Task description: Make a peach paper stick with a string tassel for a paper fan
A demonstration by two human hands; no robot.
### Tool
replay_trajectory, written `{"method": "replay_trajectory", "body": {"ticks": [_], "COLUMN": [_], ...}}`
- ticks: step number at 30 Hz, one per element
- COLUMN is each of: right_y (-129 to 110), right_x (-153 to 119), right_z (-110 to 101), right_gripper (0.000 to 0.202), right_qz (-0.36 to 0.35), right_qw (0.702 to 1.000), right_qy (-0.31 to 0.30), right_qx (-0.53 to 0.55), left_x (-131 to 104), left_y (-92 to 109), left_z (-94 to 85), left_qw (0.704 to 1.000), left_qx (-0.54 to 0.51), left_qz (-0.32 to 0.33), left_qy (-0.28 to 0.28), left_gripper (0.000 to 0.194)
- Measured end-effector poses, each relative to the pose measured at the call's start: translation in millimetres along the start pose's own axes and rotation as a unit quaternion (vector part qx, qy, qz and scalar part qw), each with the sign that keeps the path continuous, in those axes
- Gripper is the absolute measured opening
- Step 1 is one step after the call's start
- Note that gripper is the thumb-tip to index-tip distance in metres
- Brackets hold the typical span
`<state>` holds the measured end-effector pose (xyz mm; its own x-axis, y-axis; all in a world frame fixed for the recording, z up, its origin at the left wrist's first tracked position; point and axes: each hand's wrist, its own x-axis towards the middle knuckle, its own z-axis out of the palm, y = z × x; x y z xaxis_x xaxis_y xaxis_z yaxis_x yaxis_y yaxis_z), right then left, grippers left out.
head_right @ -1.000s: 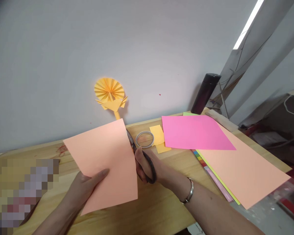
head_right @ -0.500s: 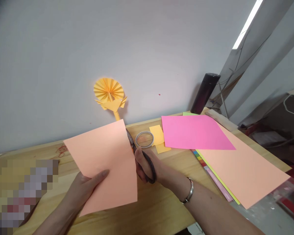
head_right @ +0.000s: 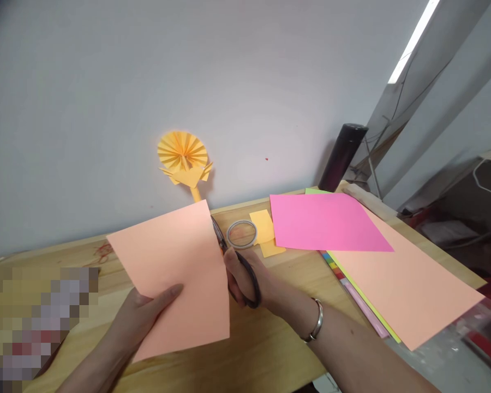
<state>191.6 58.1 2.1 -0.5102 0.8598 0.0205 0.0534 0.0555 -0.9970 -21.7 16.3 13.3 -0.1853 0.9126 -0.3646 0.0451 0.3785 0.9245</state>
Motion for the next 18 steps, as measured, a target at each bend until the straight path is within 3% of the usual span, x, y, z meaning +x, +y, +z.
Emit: {"method": "replay_trajectory", "body": {"ticks": [18], "right_y": [2.2], "right_x": [-1.1], "right_z": [3.3], "right_gripper": [0.07], "right_qz": [0.011], "right_qw": [0.998], "right_qy": [0.013], "right_qx": [0.054], "left_x": [1.6], "left_y": [0.6], "left_z": [-2.5], "left_qw": [1.0], "left_qx": [0.024], "left_qz": [0.01], "left_qy": [-0.013], "left_gripper": [0.042]}}
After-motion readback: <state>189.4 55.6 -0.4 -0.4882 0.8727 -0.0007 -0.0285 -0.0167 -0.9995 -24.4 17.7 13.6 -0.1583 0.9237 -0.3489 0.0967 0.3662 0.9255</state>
